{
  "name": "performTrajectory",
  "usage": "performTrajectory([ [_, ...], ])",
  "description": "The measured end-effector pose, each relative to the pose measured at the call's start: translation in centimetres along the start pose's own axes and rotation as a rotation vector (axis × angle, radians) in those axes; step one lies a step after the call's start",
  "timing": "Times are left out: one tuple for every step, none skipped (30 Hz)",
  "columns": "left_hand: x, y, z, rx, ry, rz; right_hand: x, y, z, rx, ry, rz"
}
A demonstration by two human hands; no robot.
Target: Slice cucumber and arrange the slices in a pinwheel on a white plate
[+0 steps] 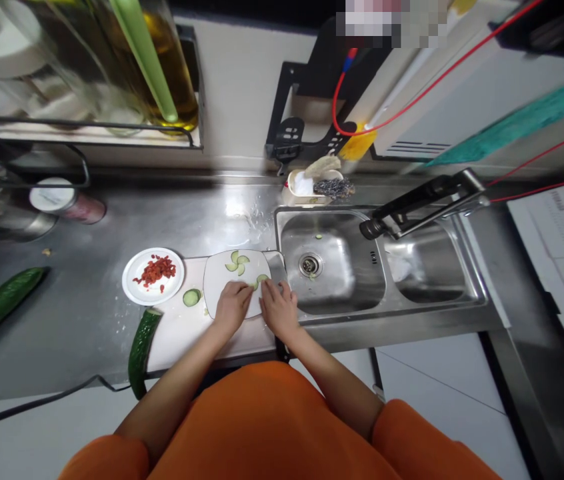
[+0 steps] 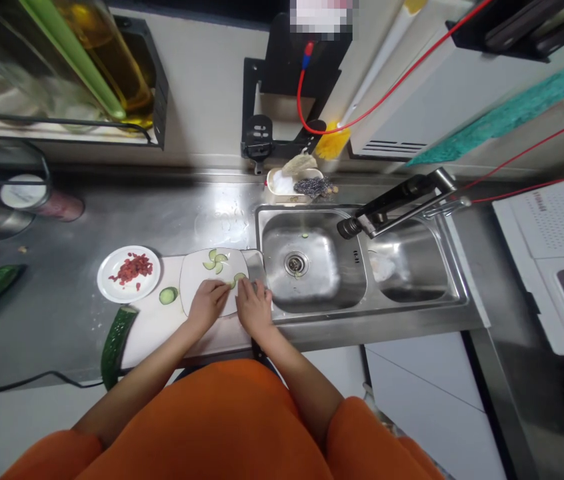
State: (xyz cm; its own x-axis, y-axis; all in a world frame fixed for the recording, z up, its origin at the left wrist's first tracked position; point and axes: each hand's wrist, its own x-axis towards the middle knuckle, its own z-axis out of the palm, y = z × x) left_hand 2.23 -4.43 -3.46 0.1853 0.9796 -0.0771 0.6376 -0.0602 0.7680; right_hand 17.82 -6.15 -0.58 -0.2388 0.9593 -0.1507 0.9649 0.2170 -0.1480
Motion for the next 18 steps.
performTrajectory([
  [0.05, -0.01, 0.06, 0.011, 0.004, 0.002, 0.06, 0.01, 0.03, -0.002, -0.001, 0.001],
  [0.1, -0.03, 0.11, 0.018, 0.01, 0.005, 0.12, 0.05, 0.04, -0.004, -0.002, 0.002],
  [0.16, -0.05, 0.16, 0.022, 0.015, 0.009, 0.17, 0.1, 0.02, -0.004, -0.003, 0.003],
  [0.21, -0.08, 0.22, 0.023, 0.019, 0.011, 0.2, 0.16, 0.0, -0.004, -0.006, 0.003],
  [0.25, -0.12, 0.27, 0.022, 0.02, 0.01, 0.23, 0.22, -0.04, -0.002, -0.009, 0.003],
  [0.29, -0.16, 0.32, 0.019, 0.018, 0.007, 0.24, 0.27, -0.07, -0.001, -0.012, 0.002],
  [0.32, -0.2, 0.37, 0.014, 0.014, 0.002, 0.26, 0.32, -0.1, -0.001, -0.015, 0.0],
  [0.35, -0.23, 0.4, 0.009, 0.011, -0.005, 0.28, 0.35, -0.11, -0.002, -0.016, -0.003],
  [0.37, -0.25, 0.42, 0.002, 0.009, -0.011, 0.31, 0.38, -0.11, -0.005, -0.016, -0.004],
  [0.38, -0.25, 0.43, -0.004, 0.006, -0.016, 0.34, 0.4, -0.11, -0.01, -0.016, -0.004],
  [0.4, -0.23, 0.42, -0.008, 0.005, -0.018, 0.38, 0.41, -0.09, -0.016, -0.015, -0.001],
  [0.4, -0.19, 0.39, -0.01, 0.003, -0.018, 0.42, 0.42, -0.08, -0.021, -0.014, 0.001],
  [0.41, -0.15, 0.36, -0.01, 0.004, -0.018, 0.46, 0.43, -0.06, -0.025, -0.014, 0.003],
  [0.42, -0.09, 0.33, -0.006, 0.004, -0.016, 0.49, 0.44, -0.06, -0.027, -0.013, 0.003],
  [0.42, -0.03, 0.29, 0.0, 0.006, -0.012, 0.51, 0.45, -0.07, -0.027, -0.011, 0.002],
  [0.43, 0.04, 0.26, 0.006, 0.009, -0.006, 0.53, 0.45, -0.09, -0.027, -0.009, 0.0],
  [0.44, 0.1, 0.24, 0.01, 0.014, -0.002, 0.54, 0.45, -0.12, -0.026, -0.007, -0.003],
  [0.45, 0.16, 0.22, 0.011, 0.019, 0.002, 0.54, 0.44, -0.16, -0.024, -0.006, -0.007],
])
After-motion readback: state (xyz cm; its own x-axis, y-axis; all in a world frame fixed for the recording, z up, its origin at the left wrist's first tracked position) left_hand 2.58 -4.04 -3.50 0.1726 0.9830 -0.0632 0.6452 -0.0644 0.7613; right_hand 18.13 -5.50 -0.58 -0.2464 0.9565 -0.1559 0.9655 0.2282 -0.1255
